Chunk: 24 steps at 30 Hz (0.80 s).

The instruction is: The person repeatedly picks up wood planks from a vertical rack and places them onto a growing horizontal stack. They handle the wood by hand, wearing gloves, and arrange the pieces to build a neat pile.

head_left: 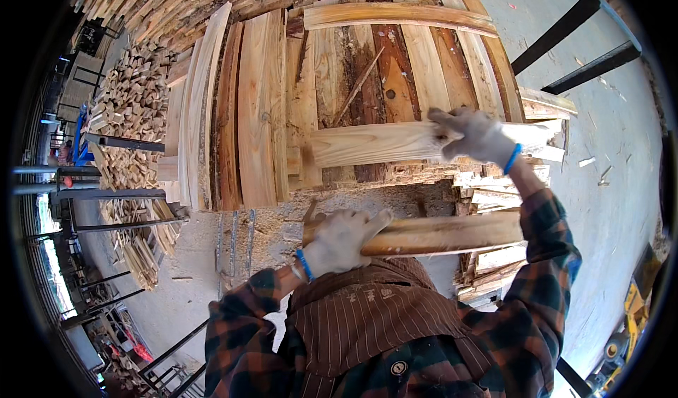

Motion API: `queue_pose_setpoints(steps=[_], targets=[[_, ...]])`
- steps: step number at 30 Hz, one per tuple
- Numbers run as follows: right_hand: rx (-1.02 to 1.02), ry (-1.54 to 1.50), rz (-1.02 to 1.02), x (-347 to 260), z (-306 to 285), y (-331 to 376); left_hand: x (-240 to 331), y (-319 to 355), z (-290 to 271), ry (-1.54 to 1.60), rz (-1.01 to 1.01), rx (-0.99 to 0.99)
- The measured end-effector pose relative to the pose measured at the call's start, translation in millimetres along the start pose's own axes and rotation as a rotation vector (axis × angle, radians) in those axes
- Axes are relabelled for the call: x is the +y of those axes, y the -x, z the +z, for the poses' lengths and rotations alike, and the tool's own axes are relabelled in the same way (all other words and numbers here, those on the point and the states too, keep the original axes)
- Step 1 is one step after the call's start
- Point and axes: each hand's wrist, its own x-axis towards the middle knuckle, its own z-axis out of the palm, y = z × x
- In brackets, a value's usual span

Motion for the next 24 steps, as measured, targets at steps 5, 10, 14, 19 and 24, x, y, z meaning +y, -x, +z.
queue_pose_setpoints(steps=[5,10,14,19,24], targets=[[0.074,0.305,-0.052,-15.8,41.3,7.5,-14.5,81.5,-10.8,0.017,-0.216,-0.172],[0.005,0.219,-0.074,-14.3,39.8,4.7,-16.1,134.6,-12.3,0.100,-0.389,-0.082],[0.039,0.163,-0.104,-7.5,39.1,2.8,-8.4,173.0,3.3,0.134,-0.377,0.049],[0.183,0.156,-0.186,0.6,41.5,7.5,-9.2,171.6,9.5,0.153,-0.601,-0.055],[0.754,-0.393,-0.201,-7.0,58.4,29.5,12.4,148.3,-14.2,0.432,-0.573,0.212]])
